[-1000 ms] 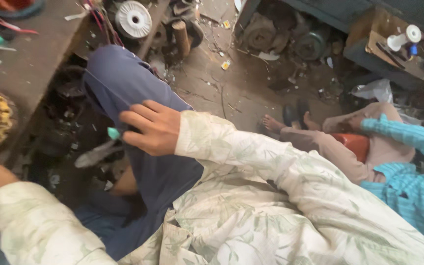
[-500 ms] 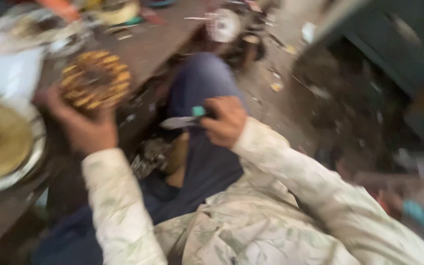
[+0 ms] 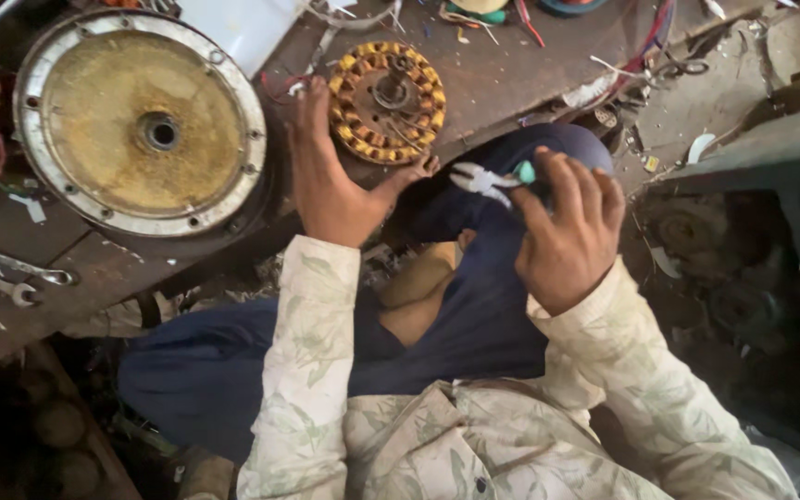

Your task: The person disassembles an electric motor rotor, removes the end cap, and uses pliers to strip and twist copper wires on the rotor coils. The person works while sitting on the floor in a cluttered workshop.

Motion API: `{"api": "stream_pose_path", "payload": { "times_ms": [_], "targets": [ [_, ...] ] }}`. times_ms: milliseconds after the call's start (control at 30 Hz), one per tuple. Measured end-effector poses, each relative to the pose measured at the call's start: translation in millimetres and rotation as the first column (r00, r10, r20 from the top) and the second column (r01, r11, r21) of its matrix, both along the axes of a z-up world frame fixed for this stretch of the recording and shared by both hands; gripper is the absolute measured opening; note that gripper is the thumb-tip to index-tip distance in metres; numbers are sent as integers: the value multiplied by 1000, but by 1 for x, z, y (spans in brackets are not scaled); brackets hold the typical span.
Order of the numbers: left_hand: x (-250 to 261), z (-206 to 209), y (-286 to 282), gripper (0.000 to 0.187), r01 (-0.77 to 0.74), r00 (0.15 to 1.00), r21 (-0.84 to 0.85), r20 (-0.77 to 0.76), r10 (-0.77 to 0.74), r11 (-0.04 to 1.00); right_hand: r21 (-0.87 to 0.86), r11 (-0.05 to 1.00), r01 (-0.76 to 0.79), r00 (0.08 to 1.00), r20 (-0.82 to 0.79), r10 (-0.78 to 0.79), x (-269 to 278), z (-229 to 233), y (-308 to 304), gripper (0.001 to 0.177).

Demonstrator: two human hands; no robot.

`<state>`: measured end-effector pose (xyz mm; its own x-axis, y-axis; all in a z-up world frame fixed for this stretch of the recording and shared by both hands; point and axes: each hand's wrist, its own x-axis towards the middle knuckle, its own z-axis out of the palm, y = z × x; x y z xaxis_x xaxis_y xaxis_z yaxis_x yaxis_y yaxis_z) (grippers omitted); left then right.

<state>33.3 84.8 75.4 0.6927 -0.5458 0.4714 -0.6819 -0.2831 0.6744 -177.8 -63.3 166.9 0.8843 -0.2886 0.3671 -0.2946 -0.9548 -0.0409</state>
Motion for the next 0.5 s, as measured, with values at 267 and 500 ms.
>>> {"api": "stream_pose_path", "payload": {
  "times_ms": [267, 500],
  "targets": [
    [2, 9, 5, 121, 36, 996, 28, -77, -34, 999, 19, 997, 74, 995, 60, -75, 59, -10, -53, 40],
    [0, -3, 1, 104, -1, 999, -50, -50, -2, 999, 65, 998, 24, 978, 205, -37, 89, -58, -78, 39]
  ]
}}
